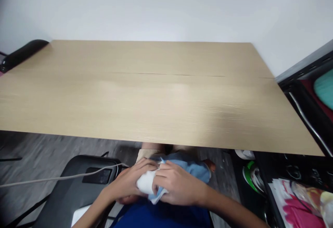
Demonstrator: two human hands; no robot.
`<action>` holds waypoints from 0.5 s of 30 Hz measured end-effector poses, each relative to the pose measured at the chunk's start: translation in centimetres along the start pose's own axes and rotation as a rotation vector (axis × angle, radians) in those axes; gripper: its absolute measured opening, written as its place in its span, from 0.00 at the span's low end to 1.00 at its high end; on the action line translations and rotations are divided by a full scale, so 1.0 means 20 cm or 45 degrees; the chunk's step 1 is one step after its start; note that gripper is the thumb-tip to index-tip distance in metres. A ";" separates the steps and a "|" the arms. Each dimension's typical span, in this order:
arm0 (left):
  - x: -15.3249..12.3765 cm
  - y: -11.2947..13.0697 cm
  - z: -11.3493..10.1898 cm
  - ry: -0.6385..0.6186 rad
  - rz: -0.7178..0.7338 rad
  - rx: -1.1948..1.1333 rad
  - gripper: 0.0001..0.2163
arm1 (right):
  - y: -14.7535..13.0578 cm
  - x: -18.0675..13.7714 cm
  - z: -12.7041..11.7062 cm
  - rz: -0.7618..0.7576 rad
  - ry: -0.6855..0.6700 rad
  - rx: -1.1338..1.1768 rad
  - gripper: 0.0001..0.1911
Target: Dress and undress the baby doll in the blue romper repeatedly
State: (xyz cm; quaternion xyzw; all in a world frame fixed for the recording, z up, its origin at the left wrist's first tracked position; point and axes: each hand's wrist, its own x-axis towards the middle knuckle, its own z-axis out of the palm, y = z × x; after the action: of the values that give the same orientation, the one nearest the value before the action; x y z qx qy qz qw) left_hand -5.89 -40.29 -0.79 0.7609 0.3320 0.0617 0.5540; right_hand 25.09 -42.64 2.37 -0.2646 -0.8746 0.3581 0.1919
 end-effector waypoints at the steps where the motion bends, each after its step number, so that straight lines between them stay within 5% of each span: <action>1: 0.00 -0.02 -0.02 0.000 -0.007 -0.053 0.33 | 0.00 -0.02 0.01 -0.023 0.029 -0.006 0.04; 8: -0.04 -0.18 -0.12 0.121 -0.195 -0.466 0.26 | 0.08 -0.30 0.04 -0.118 0.254 -0.167 0.19; 15: -0.07 -0.15 -0.15 -0.011 -0.038 -0.553 0.24 | 0.23 -0.49 0.01 0.229 0.362 0.111 0.07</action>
State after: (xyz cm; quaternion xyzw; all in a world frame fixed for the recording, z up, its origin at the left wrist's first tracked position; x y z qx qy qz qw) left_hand -9.65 -38.25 -1.96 0.6188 0.3198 0.1201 0.7074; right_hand 34.31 -45.79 -2.57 -0.3814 -0.7950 0.3704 0.2921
